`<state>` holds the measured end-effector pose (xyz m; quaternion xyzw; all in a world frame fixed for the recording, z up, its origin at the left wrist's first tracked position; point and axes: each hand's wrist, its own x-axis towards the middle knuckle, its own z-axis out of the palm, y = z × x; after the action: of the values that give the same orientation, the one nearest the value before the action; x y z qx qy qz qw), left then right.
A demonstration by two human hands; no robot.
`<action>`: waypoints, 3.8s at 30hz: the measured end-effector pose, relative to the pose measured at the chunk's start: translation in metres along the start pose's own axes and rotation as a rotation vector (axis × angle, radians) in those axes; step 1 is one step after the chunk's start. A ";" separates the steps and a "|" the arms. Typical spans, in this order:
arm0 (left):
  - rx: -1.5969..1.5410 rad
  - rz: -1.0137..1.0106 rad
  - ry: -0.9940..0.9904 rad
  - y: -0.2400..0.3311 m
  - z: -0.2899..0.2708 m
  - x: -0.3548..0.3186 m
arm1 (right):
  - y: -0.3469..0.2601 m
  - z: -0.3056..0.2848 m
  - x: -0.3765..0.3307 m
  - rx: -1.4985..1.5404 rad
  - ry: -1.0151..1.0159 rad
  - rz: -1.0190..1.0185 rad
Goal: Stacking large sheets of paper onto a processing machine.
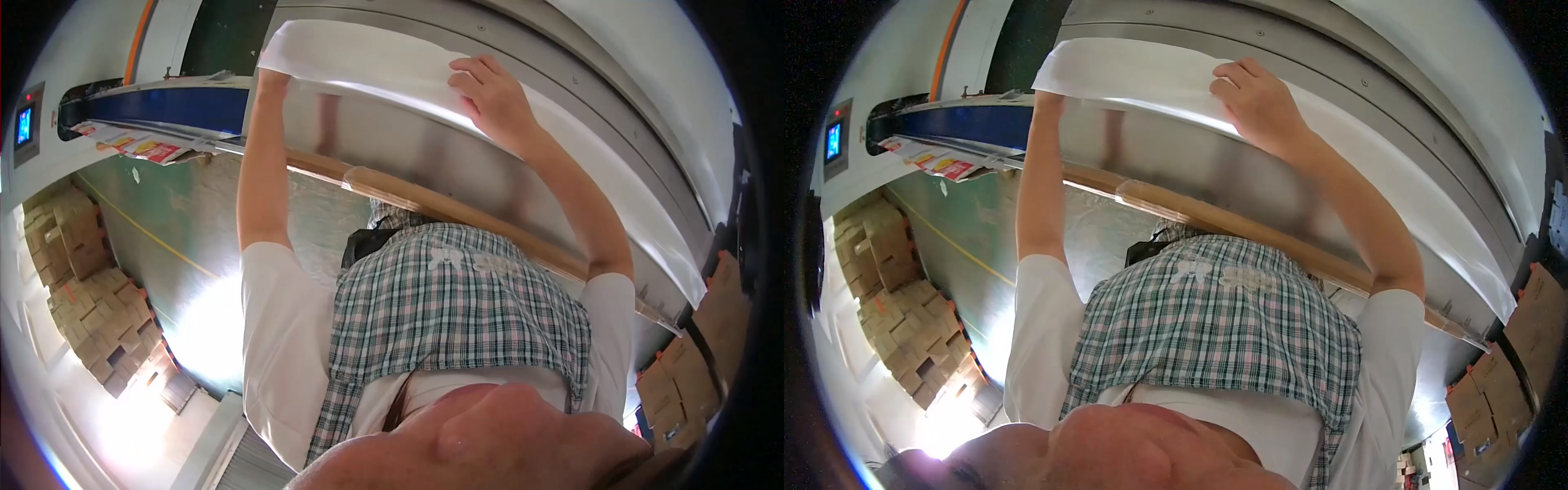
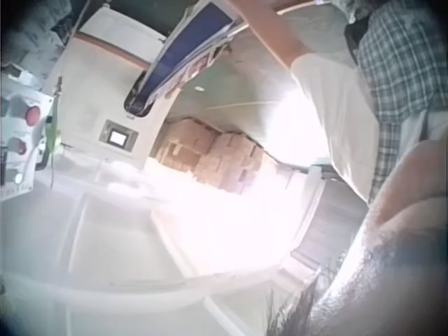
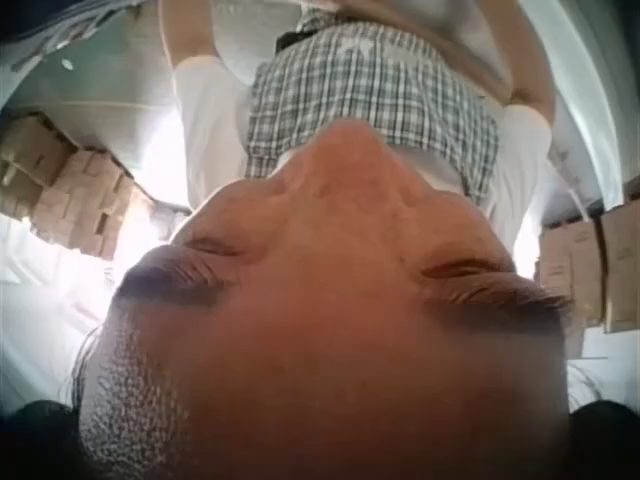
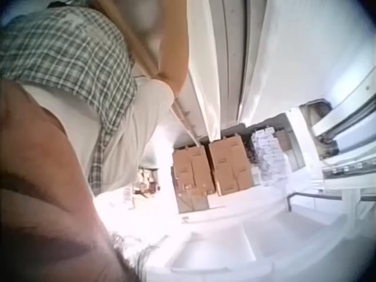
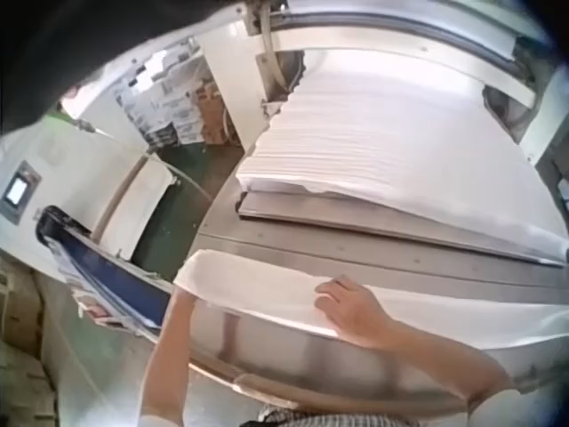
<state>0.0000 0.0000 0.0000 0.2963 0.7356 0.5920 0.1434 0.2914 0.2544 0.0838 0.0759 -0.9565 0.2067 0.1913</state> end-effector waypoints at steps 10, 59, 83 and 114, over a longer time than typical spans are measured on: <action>-0.232 -0.392 -0.248 0.041 -0.018 0.036 | -0.023 0.004 0.018 0.023 -0.083 0.026; 0.011 -0.570 0.052 0.014 -0.016 -0.025 | 0.019 0.140 0.231 0.325 -0.932 0.263; 0.959 0.135 -0.270 0.013 0.058 -0.011 | -0.003 -0.103 -0.199 -0.079 0.240 0.739; 1.354 -0.156 -0.188 0.130 0.280 -0.106 | 0.224 -0.385 -0.689 -0.935 0.227 1.129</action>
<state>0.2750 0.1721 0.0376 0.3171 0.9471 -0.0386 0.0321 1.0011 0.6653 0.0521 -0.5385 -0.8125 -0.1489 0.1661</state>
